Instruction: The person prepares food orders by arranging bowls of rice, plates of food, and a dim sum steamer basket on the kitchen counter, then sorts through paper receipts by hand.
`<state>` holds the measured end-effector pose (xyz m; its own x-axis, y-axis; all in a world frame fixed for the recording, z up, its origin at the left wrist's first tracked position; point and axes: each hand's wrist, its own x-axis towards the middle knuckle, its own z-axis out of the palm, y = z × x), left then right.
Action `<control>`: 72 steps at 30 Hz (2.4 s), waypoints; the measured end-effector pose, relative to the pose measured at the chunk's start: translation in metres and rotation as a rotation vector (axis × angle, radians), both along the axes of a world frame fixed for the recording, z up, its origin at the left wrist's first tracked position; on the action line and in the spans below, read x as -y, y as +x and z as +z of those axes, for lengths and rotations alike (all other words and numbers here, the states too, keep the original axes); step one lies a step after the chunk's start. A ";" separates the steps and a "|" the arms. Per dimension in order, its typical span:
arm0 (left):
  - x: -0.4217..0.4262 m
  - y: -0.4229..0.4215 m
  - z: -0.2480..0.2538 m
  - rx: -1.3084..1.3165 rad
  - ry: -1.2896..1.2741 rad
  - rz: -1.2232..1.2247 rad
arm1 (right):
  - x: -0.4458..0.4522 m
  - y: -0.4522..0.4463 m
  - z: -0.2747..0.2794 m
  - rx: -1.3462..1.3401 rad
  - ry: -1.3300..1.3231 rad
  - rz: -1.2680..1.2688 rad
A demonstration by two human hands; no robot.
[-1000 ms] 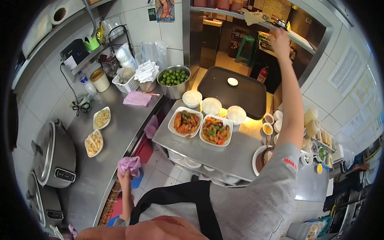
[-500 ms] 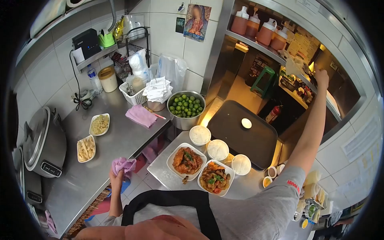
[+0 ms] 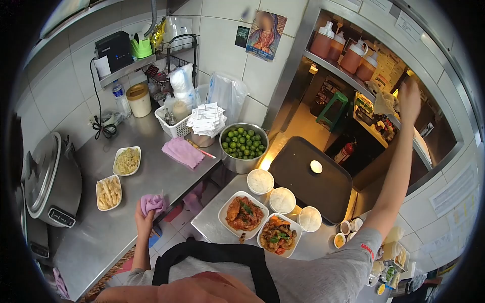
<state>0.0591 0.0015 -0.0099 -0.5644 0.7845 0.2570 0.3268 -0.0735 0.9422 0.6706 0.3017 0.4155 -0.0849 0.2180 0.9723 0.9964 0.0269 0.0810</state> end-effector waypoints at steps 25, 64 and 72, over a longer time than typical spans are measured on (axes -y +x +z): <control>0.056 -0.101 0.010 -0.660 -0.344 0.334 | -0.033 -0.479 -0.161 0.289 -0.648 1.189; -0.070 -0.073 -0.050 -0.611 -0.113 -0.100 | 0.062 -0.554 -0.387 -0.411 -1.564 1.141; -0.069 -0.072 -0.050 -0.511 -0.142 -0.149 | -0.124 -0.492 -0.258 -0.516 -0.887 0.701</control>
